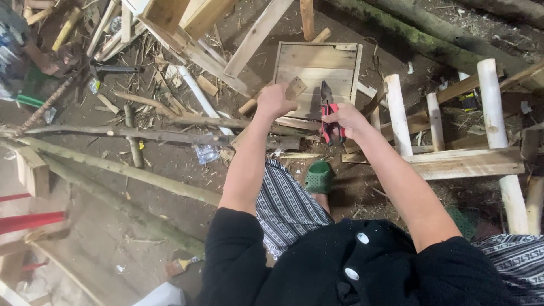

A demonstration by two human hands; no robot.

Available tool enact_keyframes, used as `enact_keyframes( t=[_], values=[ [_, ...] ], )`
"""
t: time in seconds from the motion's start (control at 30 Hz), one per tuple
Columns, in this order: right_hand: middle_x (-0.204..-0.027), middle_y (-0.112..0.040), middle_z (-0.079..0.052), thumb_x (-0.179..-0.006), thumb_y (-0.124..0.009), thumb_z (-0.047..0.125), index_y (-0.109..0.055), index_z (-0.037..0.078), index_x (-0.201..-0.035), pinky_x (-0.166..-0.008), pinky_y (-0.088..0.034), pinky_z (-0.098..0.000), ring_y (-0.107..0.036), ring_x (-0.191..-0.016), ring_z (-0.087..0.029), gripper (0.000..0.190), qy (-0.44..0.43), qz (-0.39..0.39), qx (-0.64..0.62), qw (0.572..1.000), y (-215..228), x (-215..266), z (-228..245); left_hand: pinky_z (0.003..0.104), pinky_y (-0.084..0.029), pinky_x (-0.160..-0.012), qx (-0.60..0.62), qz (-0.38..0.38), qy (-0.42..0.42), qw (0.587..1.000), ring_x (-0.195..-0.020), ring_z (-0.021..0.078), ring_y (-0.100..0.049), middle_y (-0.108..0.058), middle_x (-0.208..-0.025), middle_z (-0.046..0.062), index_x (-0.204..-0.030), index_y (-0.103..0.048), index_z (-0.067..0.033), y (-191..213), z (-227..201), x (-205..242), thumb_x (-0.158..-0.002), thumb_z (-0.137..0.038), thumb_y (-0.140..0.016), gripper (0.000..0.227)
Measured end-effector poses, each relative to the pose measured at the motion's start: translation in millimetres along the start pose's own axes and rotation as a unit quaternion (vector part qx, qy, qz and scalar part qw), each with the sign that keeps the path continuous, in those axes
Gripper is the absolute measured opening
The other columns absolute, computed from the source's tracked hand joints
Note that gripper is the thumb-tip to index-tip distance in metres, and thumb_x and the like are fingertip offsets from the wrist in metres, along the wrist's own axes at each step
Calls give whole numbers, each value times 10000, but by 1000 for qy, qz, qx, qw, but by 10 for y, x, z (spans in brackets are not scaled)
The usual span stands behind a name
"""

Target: The person sits on the ground assembling small wooden frames from pre-cut slats and dowels. They position a slat against a frame, hammer nails to fasten it, use pliers to pull or adjust nails, and fit pieces together, working on one frame section at a time.

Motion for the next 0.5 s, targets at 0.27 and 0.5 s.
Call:
enact_keyframes(
  t=[0.27,0.5],
  values=[
    [-845,-735,-192,-852,-731,13,-643,46,-1061,-685,-647,-545,-770,-763,-350,229,-5,64,-67,996,308,-360,-313,513,-550,-1015,-11,7,-10,1000,-1167,374,-687,-741,-1150,171,-1166,-695,-124,-58,54,-49,-720,-435,-767,548],
    [-1129,-691,-218,-904,-647,-33,-560,-12,-1341,-788,-625,-573,-727,-978,-411,446,51,86,-92,991,442,701,70,526,-553,-992,-12,1,-33,999,-1153,377,-682,-738,-1119,162,-1133,-683,-147,-164,66,-76,-706,-403,-748,502]
  ],
)
Point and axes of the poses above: each hand's wrist, its own x-axis away from the middle knuckle, its own y-axis out of the back of the hand, z = x × y, the point moved 2 cm from there along -x, towards the middle knuckle
